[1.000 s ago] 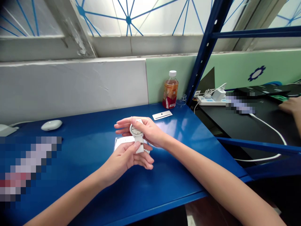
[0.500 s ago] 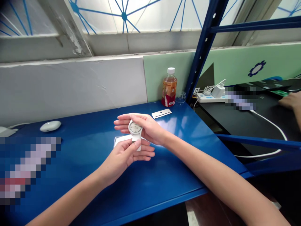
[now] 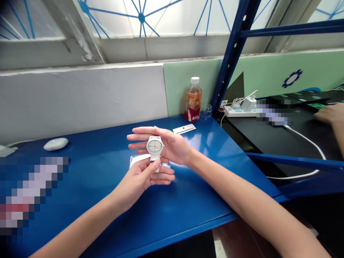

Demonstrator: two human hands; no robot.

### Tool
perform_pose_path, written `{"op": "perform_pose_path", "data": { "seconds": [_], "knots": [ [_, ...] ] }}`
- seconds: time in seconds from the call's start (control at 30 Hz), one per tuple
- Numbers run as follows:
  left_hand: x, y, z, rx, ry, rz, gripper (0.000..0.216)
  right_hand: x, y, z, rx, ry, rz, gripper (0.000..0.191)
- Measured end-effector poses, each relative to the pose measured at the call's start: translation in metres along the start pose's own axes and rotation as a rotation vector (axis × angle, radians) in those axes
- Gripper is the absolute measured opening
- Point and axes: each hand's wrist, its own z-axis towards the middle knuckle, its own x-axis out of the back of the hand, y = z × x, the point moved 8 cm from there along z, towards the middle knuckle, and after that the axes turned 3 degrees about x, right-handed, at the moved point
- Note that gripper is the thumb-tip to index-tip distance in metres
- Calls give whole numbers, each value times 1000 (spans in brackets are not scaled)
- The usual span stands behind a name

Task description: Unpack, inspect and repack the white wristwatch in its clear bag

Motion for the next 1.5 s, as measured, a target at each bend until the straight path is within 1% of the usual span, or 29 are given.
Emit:
{"op": "perform_pose_path", "data": {
  "seconds": [0.07, 0.2, 0.3, 0.5, 0.7, 0.87, 0.97, 1.07, 1.23, 1.5],
  "knots": [
    [-2, 1, -1, -9, -17, -6, 45, 2, 1, 1, -10, 18, -2, 42],
    [-5, 3, -3, -23, -65, -24, 41, 10, 5, 3, -32, 99, -7, 42],
    [-6, 2, -3, -20, -81, -11, 39, 10, 7, 3, -43, 98, 5, 41],
    [1, -3, 1, 26, -21, -15, 39, 5, 0, 1, 9, 54, 4, 38],
    [-1, 1, -1, -18, -41, -14, 38, 9, 0, 3, 25, 87, -5, 37],
    [-2, 5, -2, -71, -60, 0, 35, 13, 3, 4, 8, 143, 27, 37],
    [-1, 8, -2, -91, -45, 8, 36, 13, 5, 3, -13, 134, 45, 37],
    [1, 6, -1, -75, -20, -4, 38, 11, 5, 3, -30, 103, 33, 36],
    [5, 3, 2, -31, 21, -24, 41, 9, 1, 4, 26, 83, -10, 32],
    [8, 5, 1, -17, 56, -34, 37, 16, 2, 5, 64, 111, 14, 32]
  ]
}}
